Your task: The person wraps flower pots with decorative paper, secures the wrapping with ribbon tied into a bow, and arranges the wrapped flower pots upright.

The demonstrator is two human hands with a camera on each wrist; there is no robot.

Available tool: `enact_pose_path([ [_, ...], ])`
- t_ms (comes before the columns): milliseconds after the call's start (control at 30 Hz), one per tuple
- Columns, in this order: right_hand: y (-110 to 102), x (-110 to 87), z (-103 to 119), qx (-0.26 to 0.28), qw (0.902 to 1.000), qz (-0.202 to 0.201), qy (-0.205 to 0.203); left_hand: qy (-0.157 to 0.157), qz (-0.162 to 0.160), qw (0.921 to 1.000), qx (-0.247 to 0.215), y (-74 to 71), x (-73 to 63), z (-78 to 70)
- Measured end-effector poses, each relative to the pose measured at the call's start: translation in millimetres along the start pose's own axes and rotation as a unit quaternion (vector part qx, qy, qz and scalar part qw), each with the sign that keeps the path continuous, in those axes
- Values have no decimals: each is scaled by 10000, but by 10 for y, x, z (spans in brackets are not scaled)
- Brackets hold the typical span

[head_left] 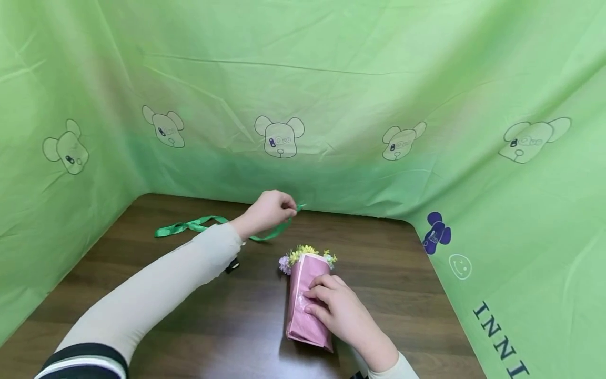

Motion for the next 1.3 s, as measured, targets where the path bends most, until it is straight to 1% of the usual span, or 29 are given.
enact_pose_path([
  [67, -5, 1, 4, 36, 10000, -11, -26, 61, 94, 9996, -274, 70, 109, -144],
  [133, -9, 1, 11, 63, 10000, -32, -66, 66, 234, 9970, -741, 164, 216, -251],
  [167, -9, 1, 14, 69, 9999, -39, -89, 74, 310, 9945, -1002, 219, 268, -293],
  [233, -11, 2, 15, 74, 9999, -52, -109, 81, 473, 9867, -1556, 335, 364, -362],
  [300, -14, 2, 14, 51, 9999, -61, -122, 142, 646, 9762, -2063, 450, 447, -429],
  [367, -11, 3, 10, 58, 9999, -72, -125, 258, 858, 9659, -2430, 559, 508, -493],
  [433, -9, 3, 10, 69, 9998, -86, -133, 354, 1101, 9565, -2677, 650, 538, -553],
  [533, -4, 4, 13, 124, 9997, -103, -165, 407, 1393, 9468, -2872, 737, 534, -585],
  [567, -2, 5, 15, 137, 9997, -109, -177, 400, 1464, 9441, -2926, 753, 518, -579],
  [633, -1, 4, 18, 153, 9996, -136, -207, 415, 1524, 9437, -2905, 758, 475, -544],
  [667, -2, 2, 17, 163, 9995, -159, -210, 444, 1510, 9465, -2817, 747, 447, -518],
  [700, -5, 0, 17, 173, 9994, -188, -216, 495, 1458, 9539, -2577, 725, 411, -495],
  [767, -10, -7, 15, 186, 9993, -240, -220, 595, 1227, 9736, -1833, 663, 299, -463],
  [800, -13, -11, 13, 194, 9992, -269, -219, 649, 1053, 9828, -1370, 633, 225, -452],
  [833, -11, -13, 15, 209, 9991, -286, -215, 705, 858, 9899, -886, 609, 136, -441],
  [867, -8, -17, 16, 237, 9990, -306, -207, 768, 669, 9938, -436, 596, 33, -436],
  [900, -2, -22, 15, 270, 9989, -317, -192, 842, 499, 9952, -49, 593, -82, -439],
  [933, 4, -28, 11, 305, 9989, -324, -159, 942, 384, 9946, 225, 615, -203, -441],
  [1000, 14, -46, -6, 466, 9982, -376, -29, 1317, 403, 9887, 596, 725, -435, -439],
  [1033, 20, -61, -21, 578, 9975, -407, 75, 1520, 523, 9845, 709, 802, -548, -439],
  [1133, 30, -114, -75, 966, 9927, -545, 468, 1943, 959, 9708, 1025, 1066, -843, -406],
  [1167, 31, -132, -96, 1115, 9901, -600, 607, 2034, 1061, 9669, 1116, 1144, -917, -394],
  [1200, 35, -146, -115, 1239, 9876, -650, 718, 2055, 1116, 9647, 1207, 1208, -980, -383],
  [1233, 39, -158, -132, 1356, 9850, -675, 831, 2046, 1105, 9634, 1335, 1254, -1032, -378],
  [1300, 47, -164, -155, 1537, 9810, -693, 958, 2016, 960, 9612, 1619, 1300, -1101, -382],
])
Point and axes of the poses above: each hand's wrist, its own x-axis towards the middle knuckle, its own y-axis out of the palm, z = x × y, the point moved 6 cm from there along x, towards the middle knuckle, and after that the axes turned 13 degrees about z, right-handed, at the moved point
